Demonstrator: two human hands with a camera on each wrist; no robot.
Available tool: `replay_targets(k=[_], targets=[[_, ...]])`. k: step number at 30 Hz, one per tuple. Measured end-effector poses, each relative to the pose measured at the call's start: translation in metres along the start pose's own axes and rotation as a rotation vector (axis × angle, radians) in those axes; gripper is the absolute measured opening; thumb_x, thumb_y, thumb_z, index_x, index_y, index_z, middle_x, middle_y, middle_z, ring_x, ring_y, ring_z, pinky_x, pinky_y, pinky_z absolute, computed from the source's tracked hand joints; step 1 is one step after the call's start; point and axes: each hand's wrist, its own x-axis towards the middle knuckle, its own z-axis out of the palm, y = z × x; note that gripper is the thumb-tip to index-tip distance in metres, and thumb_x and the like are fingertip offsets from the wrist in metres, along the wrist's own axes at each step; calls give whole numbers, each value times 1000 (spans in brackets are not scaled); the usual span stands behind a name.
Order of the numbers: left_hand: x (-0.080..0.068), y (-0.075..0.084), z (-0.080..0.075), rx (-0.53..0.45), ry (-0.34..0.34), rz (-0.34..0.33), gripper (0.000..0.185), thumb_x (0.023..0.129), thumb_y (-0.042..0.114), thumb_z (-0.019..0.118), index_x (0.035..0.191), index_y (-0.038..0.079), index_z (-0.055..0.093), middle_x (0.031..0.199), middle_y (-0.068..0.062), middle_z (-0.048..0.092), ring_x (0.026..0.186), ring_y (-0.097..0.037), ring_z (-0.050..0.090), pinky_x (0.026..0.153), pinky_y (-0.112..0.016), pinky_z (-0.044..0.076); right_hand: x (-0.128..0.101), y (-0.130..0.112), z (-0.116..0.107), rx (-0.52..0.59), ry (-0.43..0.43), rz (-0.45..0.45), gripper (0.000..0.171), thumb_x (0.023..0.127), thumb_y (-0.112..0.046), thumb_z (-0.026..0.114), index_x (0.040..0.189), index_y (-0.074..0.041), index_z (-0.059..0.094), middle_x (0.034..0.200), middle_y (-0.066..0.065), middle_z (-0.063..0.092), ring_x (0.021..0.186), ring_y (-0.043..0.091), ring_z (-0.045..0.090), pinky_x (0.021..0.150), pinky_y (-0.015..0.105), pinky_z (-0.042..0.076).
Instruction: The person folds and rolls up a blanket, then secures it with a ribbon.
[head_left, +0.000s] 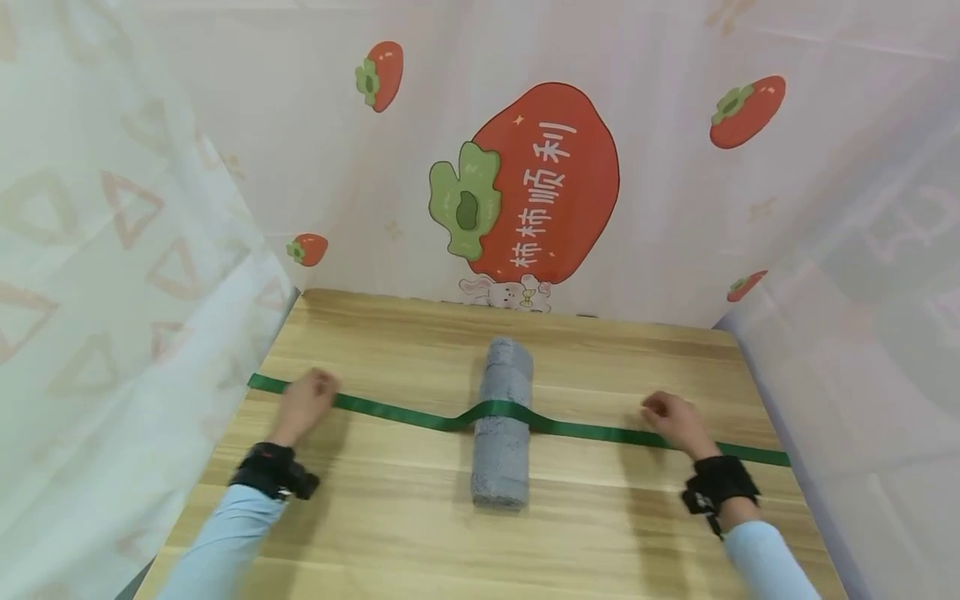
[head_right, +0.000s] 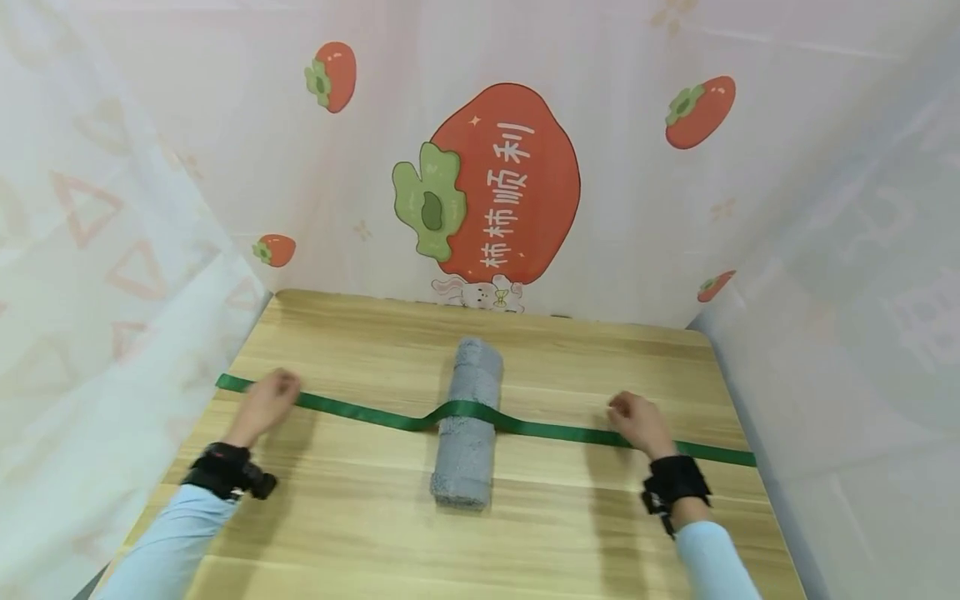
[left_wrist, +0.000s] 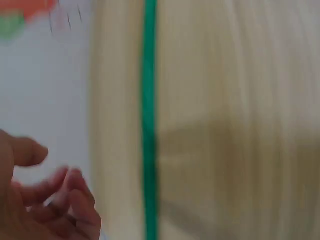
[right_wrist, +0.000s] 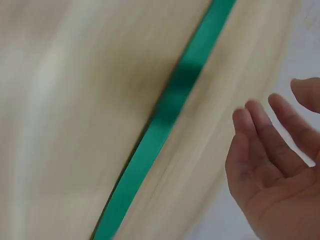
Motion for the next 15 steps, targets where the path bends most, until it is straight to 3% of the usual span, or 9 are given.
replay_targets(k=[2,5,8,10,12,15], targets=[[7,41,30,-56,-72,147,26,103,20,52,114,-2,62,105,-21,69,94,-34,67,80,-47,54,18,-33,20,156,-39,-17,31,100,-11,57,122,11,59,108,29,68,95,39,68,79,47,56],[18,99,74,-151,-263,233,39,104,28,52,127,-3,58,114,-19,69,104,-33,67,87,-46,55,46,-79,51,419,-144,34,42,102,-16,55,132,14,49,120,34,63,107,43,66,92,51,54],[30,140,105,-186,-426,186,62,104,40,48,142,-10,43,128,-26,62,116,-38,63,96,-49,52,69,-112,78,561,-219,141,47,102,-23,57,128,15,50,112,29,67,100,35,70,95,47,54],[37,155,120,-186,-492,122,72,103,46,49,144,-12,37,133,-30,58,120,-39,60,99,-50,50,79,-125,91,609,-264,214,45,102,-26,57,116,17,57,94,19,69,84,24,70,87,40,57],[42,163,132,-164,-535,71,75,101,47,51,142,-14,37,135,-31,55,121,-39,59,100,-49,49,85,-132,98,637,-312,271,43,103,-29,56,101,13,64,77,7,65,71,14,63,76,33,56],[46,165,143,-165,-546,28,69,98,40,60,137,-15,44,131,-30,57,117,-37,61,97,-46,51,89,-137,101,716,-417,314,44,104,-32,53,88,7,66,66,1,58,61,11,54,66,27,49]])
